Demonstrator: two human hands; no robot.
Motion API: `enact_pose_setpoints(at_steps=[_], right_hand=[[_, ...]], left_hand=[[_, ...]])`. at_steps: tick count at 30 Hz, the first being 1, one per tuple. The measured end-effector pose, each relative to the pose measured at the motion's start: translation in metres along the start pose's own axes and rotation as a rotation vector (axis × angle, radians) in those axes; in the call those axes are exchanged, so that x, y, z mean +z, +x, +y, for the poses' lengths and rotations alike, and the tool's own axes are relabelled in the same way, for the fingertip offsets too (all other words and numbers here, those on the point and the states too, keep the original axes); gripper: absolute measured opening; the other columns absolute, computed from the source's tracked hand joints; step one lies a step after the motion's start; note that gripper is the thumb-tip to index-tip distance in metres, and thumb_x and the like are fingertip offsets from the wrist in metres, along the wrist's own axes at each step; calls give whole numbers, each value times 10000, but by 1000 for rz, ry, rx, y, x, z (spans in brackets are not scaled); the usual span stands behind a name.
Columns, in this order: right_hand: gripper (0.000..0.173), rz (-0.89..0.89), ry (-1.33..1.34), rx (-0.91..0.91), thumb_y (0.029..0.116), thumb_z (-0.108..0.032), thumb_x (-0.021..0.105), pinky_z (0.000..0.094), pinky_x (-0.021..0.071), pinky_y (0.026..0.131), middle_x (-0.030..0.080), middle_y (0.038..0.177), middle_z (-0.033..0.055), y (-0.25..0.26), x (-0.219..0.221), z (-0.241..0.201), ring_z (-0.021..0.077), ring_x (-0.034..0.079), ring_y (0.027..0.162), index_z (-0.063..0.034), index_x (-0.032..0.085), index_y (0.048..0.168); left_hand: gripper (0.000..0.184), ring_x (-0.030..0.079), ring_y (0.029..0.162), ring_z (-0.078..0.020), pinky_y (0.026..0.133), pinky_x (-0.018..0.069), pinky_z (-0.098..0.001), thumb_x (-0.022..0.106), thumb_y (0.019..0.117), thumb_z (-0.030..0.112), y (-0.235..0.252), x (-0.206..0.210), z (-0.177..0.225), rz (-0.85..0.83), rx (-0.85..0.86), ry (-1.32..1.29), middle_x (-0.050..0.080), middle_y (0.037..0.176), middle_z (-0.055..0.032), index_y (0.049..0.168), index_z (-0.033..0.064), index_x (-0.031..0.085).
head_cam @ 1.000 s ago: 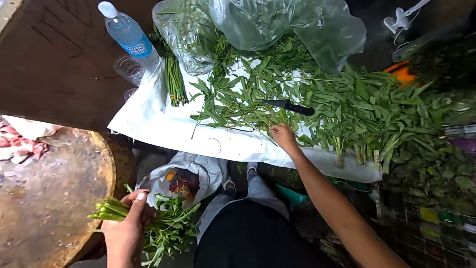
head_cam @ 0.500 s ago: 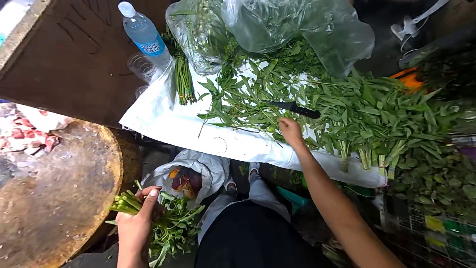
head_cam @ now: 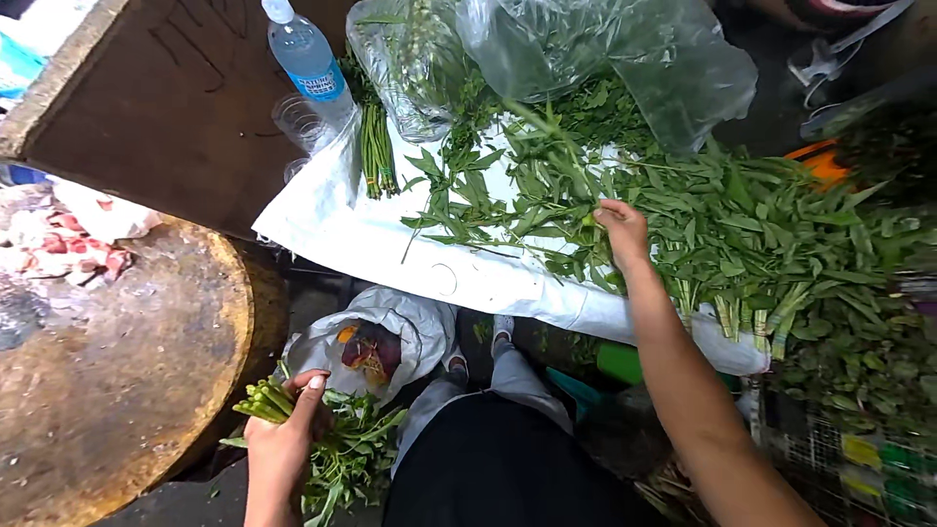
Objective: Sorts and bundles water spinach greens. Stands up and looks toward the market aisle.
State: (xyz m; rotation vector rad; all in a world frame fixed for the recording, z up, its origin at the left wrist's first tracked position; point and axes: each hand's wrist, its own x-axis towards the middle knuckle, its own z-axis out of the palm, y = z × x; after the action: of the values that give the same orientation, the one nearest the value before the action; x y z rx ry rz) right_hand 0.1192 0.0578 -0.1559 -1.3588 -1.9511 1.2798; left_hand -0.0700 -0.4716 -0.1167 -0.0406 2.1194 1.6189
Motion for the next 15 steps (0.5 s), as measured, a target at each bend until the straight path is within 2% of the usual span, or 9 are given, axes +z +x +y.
enact_pose_setpoints(at_steps=[3, 4, 8, 12, 15], right_hand=[[347, 69, 86, 32, 987, -170, 680, 428, 535, 927, 672, 1223, 162, 7, -6, -3, 237, 652, 1062, -27, 636, 1299], [350, 73, 135, 46, 988, -170, 676, 407, 543, 886, 670, 1216, 145, 9, -8, -3, 215, 650, 1031, -32, 627, 1306], [342, 20, 366, 76, 990, -141, 655, 310, 548, 856, 650, 1200, 59, 6, -14, -13, 114, 635, 993, -56, 606, 1317], [301, 3, 555, 80, 1000, -101, 629, 305, 551, 911, 637, 1199, 24, -2, -11, -24, 100, 631, 1041, -65, 596, 1298], [365, -24, 393, 42, 1015, -168, 605, 361, 551, 922, 619, 1280, 73, -20, 9, -46, 149, 625, 1091, -61, 569, 1362]], left_hand=[[113, 507, 416, -44, 403, 475, -206, 600, 959, 182, 4, 3, 2, -15, 12, -1, 572, 592, 82, 1017, 122, 677], [114, 509, 420, -41, 404, 474, -203, 597, 962, 179, 5, 4, 4, -17, 17, 1, 575, 598, 84, 1017, 121, 677], [119, 510, 422, -39, 404, 472, -203, 597, 962, 194, 9, 4, 6, -18, 29, 9, 591, 614, 86, 1023, 125, 672], [133, 516, 430, -44, 404, 473, -209, 606, 957, 209, 12, 5, 5, -26, 41, 36, 607, 637, 78, 1032, 123, 676], [126, 512, 420, -46, 400, 475, -211, 606, 954, 208, 13, 9, 6, -38, 38, 32, 589, 617, 82, 1022, 123, 669]])
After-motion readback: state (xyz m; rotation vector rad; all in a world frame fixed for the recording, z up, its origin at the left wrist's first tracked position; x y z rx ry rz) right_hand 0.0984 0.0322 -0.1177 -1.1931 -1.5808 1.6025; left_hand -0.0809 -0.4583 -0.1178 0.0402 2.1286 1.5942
